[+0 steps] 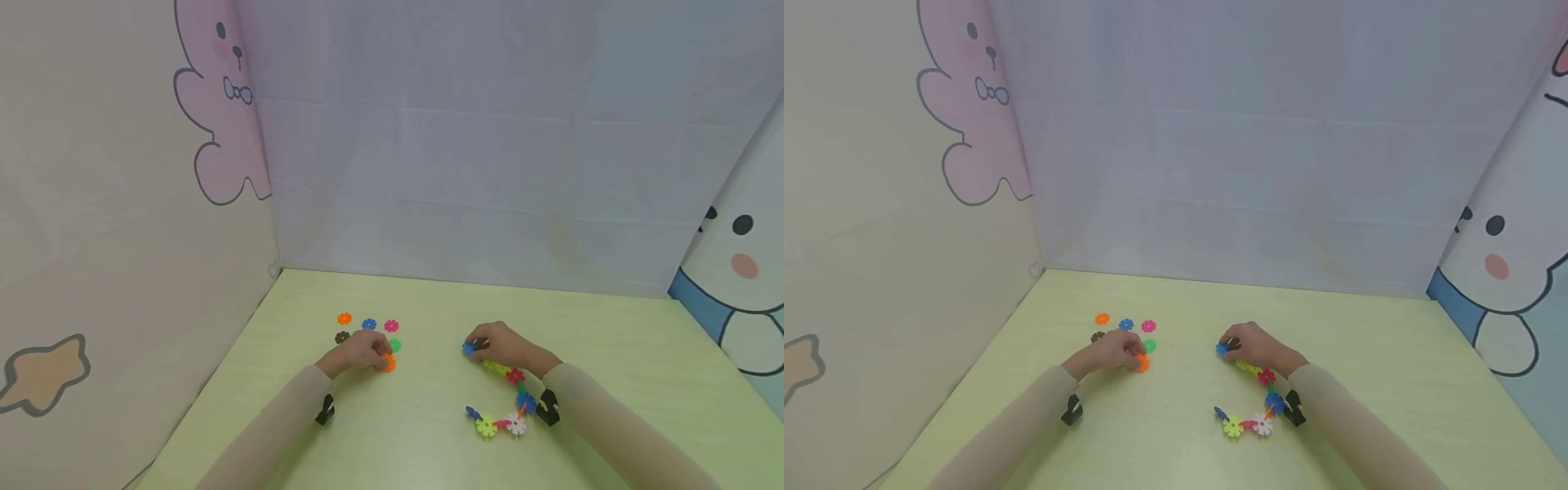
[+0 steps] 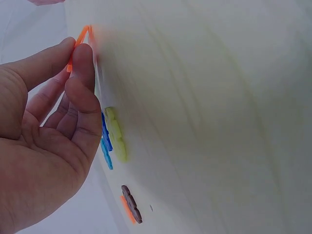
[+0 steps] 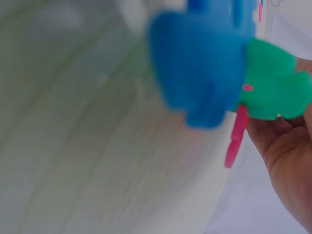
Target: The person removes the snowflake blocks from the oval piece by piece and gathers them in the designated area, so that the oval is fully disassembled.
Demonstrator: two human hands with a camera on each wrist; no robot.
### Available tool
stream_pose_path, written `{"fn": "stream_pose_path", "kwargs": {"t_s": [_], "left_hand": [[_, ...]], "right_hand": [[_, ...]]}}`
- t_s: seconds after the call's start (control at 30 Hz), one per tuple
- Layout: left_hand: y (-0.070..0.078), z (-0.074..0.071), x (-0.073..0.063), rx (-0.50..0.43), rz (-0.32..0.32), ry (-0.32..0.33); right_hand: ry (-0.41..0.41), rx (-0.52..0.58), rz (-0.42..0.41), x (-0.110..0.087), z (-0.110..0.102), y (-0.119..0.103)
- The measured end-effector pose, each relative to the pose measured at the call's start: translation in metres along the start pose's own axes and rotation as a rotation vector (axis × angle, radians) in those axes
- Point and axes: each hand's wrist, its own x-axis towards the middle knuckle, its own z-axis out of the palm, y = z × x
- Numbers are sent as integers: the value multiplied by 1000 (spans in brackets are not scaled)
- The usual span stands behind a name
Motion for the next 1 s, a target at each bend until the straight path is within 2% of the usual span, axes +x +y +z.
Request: {"fn": "stream_pose_path", "kwargs": {"t_s": [0.37, 0.57, 0.7, 0.8, 1.0], "left_hand": [[-2, -3, -2, 31, -26, 33], [-1, -5, -3, 47, -19, 39], [1, -7, -3, 33, -33, 50], [4, -7, 1, 22, -38, 58], [17, 2, 16, -39, 28, 41]], "right_hand": [[1, 15, 16, 0, 1, 1], [2, 12, 11, 0, 1, 2], [-2, 10, 9, 0, 1, 0], [-3, 9, 14, 0, 0, -2], [-5, 16, 13, 0, -1, -4]]}}
